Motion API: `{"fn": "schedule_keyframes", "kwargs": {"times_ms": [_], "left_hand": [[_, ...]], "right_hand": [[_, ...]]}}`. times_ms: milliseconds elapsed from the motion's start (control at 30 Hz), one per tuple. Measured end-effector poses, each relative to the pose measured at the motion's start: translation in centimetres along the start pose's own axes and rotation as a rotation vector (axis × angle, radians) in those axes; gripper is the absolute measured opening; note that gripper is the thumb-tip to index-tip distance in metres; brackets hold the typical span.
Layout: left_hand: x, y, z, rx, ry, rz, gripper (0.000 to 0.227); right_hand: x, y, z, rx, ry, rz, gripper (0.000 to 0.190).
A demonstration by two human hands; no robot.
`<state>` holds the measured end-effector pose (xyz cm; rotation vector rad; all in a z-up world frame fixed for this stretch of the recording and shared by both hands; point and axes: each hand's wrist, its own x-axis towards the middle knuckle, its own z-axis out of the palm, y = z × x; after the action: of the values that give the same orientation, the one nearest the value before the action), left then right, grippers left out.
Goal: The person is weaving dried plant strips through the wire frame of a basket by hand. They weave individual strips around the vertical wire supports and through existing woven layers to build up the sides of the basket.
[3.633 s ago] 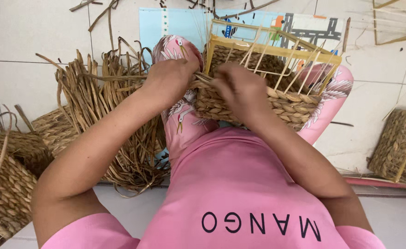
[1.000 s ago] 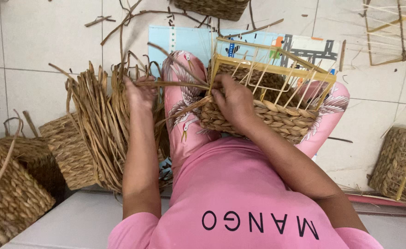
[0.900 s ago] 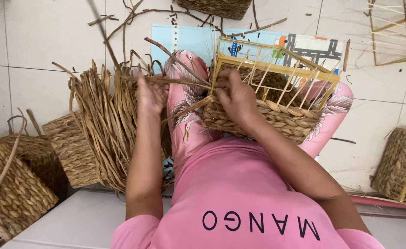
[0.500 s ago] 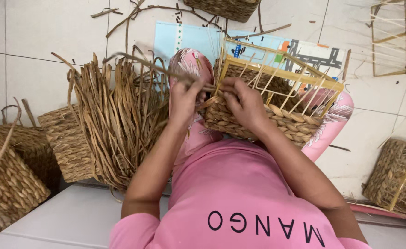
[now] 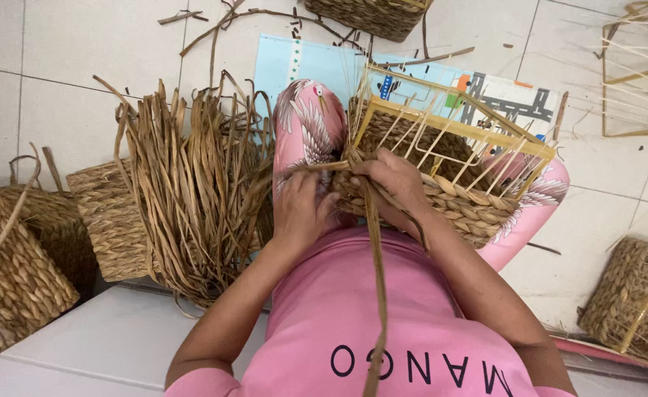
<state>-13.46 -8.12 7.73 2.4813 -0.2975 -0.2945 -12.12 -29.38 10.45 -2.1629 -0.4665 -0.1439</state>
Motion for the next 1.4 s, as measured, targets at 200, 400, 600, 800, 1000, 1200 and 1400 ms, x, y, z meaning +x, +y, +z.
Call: {"fn": "schedule_keyframes", "kwargs": {"times_ms": [200, 400, 600, 800, 1000, 1200, 1400], "left_hand": [[3.4, 0.3, 2.9, -0.875, 0.181, -0.085, 0.037], [3.5, 0.0, 2.1, -0.930, 0.212, -0.049, 0.011], [4.4, -1.9, 4.3, -0.816, 0.087, -0.061, 0.011], [6.8, -5.4, 7.0, -0.902, -0.038, -0.076, 0.021], [7.6, -5.2, 7.1, -0.896, -0.136, -0.064, 0.014], [7.0, -4.6, 3.5, -1.008, -0.471, -0.240, 0.030], [7.5, -5.8, 2.7, -1.029, -0.584, -0.286, 0.028]], "right_hand": [[-0.8, 0.3, -0.3, -0.002, 0.026, -0.082, 0.021], [-2.0, 0.9, 0.0, -0.056, -0.042, -0.184, 0.015], [-3.1, 1.4, 0.1, -0.064, -0.196, -0.207, 0.011], [-2.4, 0.7, 1.4, -0.130, -0.279, -0.227, 0.008], [-0.2, 0.1, -0.4, -0.107, -0.331, -0.193, 0.022], [2.8, 0.3, -2.9, -0.515, -0.193, -0.315, 0.027], [5.1, -0.8, -0.9, -0.724, -0.291, -0.460, 0.020]]}}
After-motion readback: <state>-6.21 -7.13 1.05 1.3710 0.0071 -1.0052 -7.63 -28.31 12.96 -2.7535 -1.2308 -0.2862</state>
